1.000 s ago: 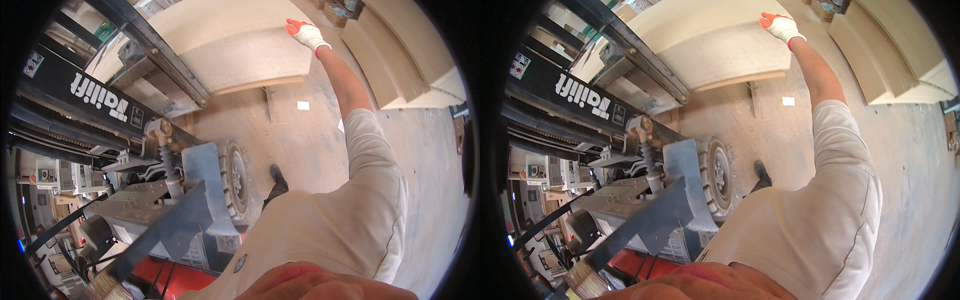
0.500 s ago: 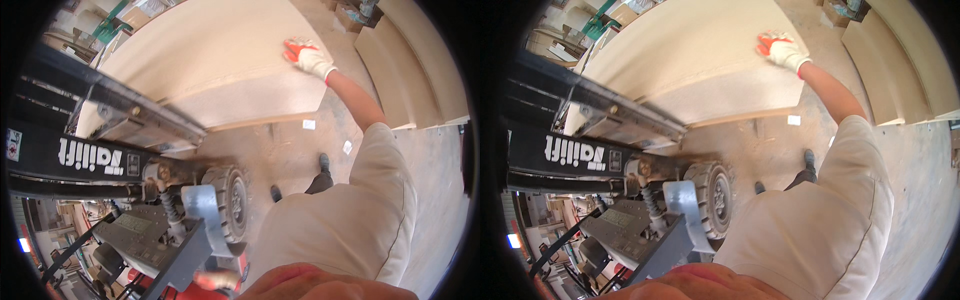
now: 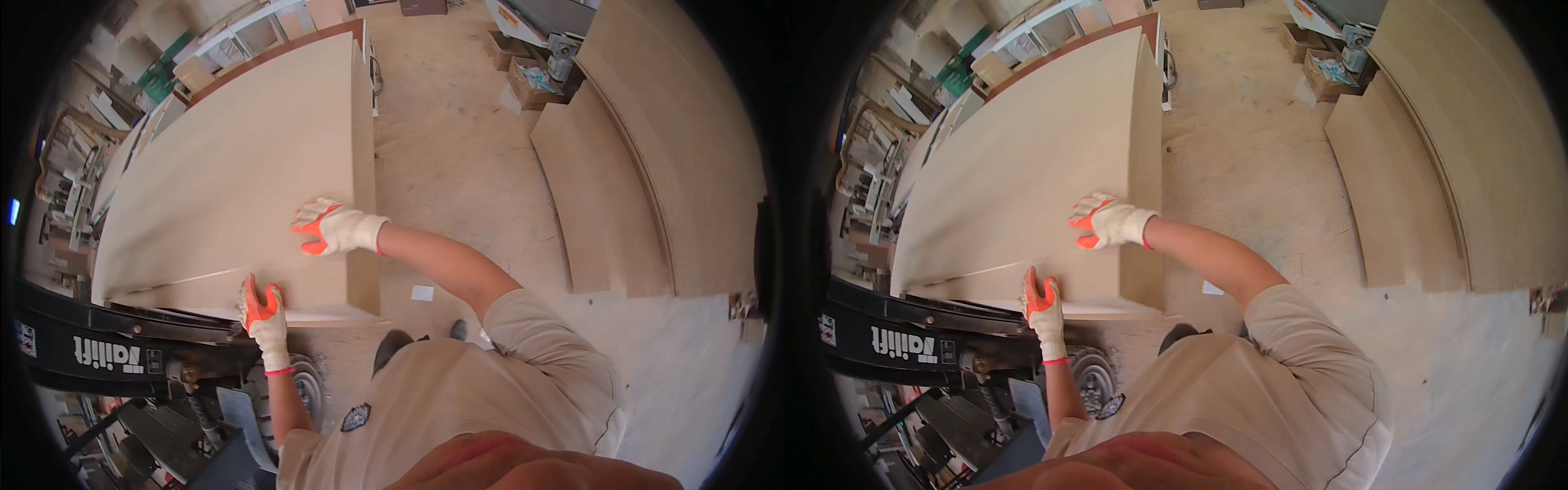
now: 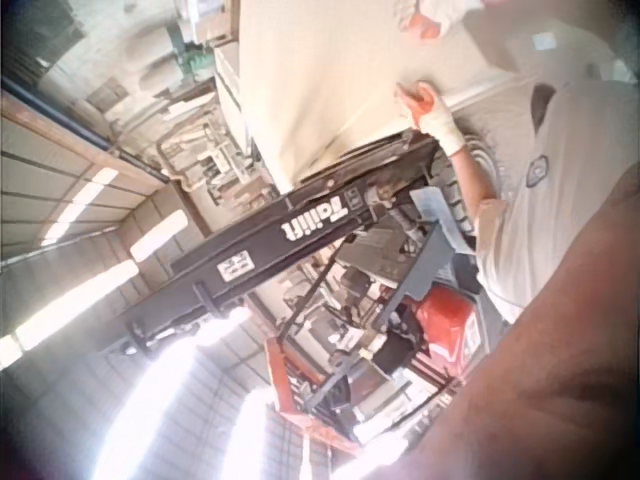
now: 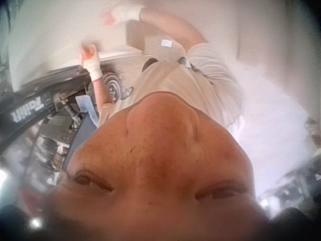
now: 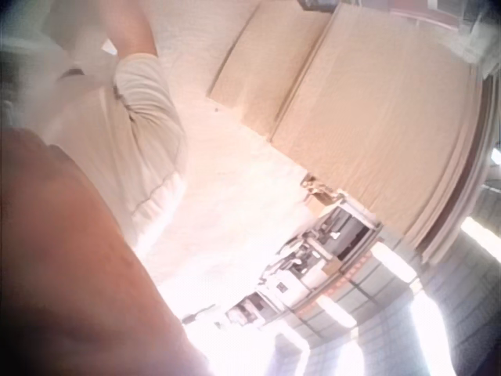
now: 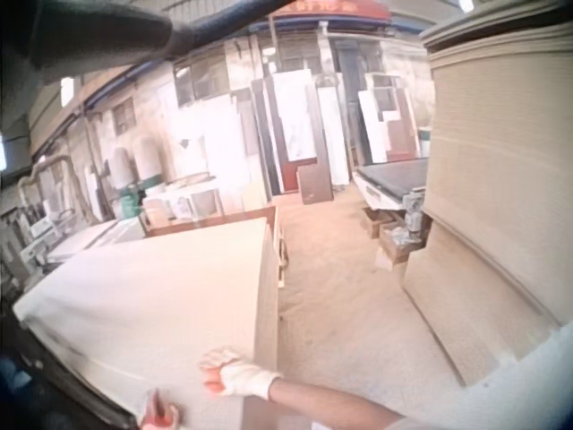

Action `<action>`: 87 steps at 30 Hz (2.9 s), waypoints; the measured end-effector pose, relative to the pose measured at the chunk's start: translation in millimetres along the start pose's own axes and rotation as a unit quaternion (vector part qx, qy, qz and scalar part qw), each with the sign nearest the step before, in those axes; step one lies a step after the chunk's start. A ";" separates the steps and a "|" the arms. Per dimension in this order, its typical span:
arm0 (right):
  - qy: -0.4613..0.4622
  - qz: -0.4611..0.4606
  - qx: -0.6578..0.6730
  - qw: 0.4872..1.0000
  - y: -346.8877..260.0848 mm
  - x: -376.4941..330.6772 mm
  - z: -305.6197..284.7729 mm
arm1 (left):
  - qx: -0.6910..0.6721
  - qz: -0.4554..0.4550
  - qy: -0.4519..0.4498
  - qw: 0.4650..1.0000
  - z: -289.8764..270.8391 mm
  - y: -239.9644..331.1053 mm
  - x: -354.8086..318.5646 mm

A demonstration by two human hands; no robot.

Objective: The person walks through a workshop, briefly approaches a forklift, then repeatedly picks up large flat boards and stacks them on a pile. The person handles the boards by hand and places them one at a time onto the growing stack.

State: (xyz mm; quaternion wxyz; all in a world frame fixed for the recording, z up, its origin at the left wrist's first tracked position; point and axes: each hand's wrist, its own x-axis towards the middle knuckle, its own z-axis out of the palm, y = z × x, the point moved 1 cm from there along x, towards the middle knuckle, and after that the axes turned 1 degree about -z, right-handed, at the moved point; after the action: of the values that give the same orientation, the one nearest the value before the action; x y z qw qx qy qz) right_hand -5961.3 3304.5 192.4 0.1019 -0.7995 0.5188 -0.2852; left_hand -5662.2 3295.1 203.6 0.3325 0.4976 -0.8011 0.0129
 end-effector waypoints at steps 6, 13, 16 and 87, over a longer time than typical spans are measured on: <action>0.013 -0.174 0.147 0.974 71.7 -4.4 -31.0 | -0.093 -0.178 0.020 0.979 62.0 25.0 26.6; 0.094 -0.316 0.144 0.933 261.0 -34.2 -85.4 | -0.093 -0.438 0.091 0.889 132.1 87.9 92.7; -0.291 0.114 0.173 0.934 419.3 -110.1 -115.0 | -0.085 -0.512 0.157 0.840 145.1 98.1 114.2; -0.338 0.558 0.634 0.415 1465.2 665.1 -269.2 | 0.287 -0.865 0.320 0.258 927.1 637.1 688.5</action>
State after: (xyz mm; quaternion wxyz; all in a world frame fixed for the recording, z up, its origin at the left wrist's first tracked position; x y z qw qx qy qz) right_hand -7043.9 2103.9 -27.1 0.8838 -0.0739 0.4459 -0.1207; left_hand -6852.9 2747.7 55.0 0.2102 0.9128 0.3342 0.1046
